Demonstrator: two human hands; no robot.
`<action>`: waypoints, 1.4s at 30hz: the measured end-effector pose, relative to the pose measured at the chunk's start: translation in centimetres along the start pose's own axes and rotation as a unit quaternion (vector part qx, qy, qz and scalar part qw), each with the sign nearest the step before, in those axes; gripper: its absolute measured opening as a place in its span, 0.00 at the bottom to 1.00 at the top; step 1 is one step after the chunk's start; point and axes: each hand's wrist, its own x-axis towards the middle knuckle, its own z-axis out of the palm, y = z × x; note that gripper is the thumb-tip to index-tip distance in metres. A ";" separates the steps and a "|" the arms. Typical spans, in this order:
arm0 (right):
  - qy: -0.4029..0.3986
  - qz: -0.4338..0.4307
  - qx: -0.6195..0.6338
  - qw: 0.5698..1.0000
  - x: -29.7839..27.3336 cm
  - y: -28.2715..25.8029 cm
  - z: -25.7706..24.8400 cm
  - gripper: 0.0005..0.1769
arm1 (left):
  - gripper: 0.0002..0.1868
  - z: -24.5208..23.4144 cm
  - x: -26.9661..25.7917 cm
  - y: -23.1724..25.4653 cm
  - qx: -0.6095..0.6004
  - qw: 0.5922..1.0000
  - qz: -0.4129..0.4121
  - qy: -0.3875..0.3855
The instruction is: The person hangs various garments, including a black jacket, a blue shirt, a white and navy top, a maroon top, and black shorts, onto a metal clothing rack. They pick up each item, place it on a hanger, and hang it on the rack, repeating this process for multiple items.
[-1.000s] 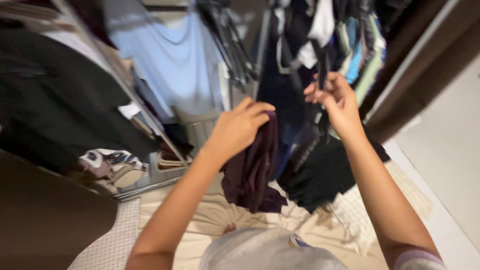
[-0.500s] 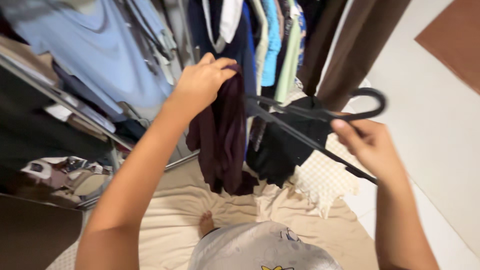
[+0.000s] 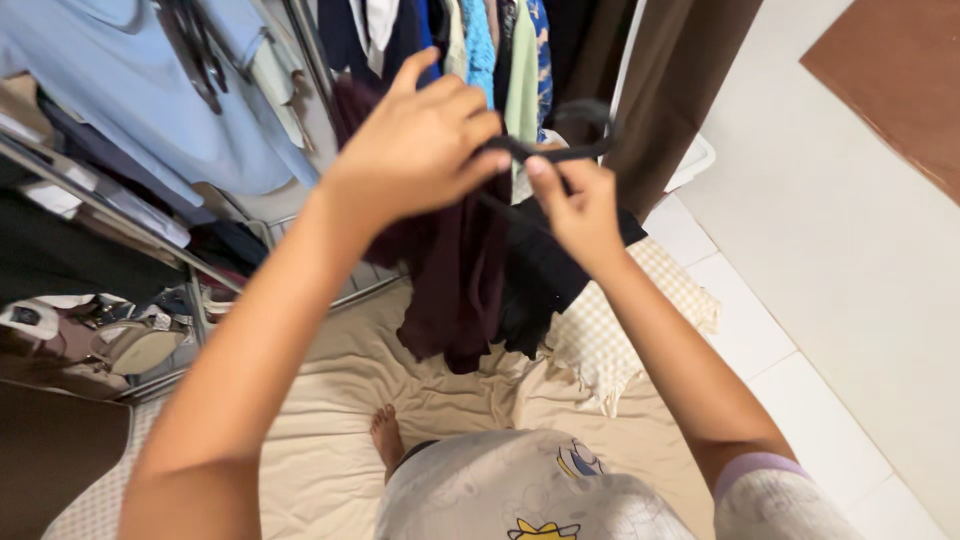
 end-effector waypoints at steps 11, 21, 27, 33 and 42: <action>0.056 -0.152 -0.067 0.985 -6.8 4.8 -3.4 0.05 | 0.14 0.5 4.0 -1.6 0.028 0.999 0.007 0.029; -0.004 0.025 -0.134 0.991 -1.2 8.9 -1.5 0.11 | 0.15 -3.8 1.3 -3.4 0.053 0.998 -0.035 0.018; -0.181 -0.011 -0.098 0.978 4.2 6.1 -5.3 0.16 | 0.12 -5.5 -2.4 -5.9 0.081 0.995 -0.042 0.032; -0.230 -0.002 -0.266 0.936 7.5 -1.7 -3.7 0.26 | 0.17 -3.5 -5.3 -7.6 0.121 0.990 -0.066 -0.011; -0.322 0.122 -0.351 0.871 7.6 -9.7 1.5 0.22 | 0.11 2.5 -9.2 -9.5 -0.086 0.988 -0.096 0.087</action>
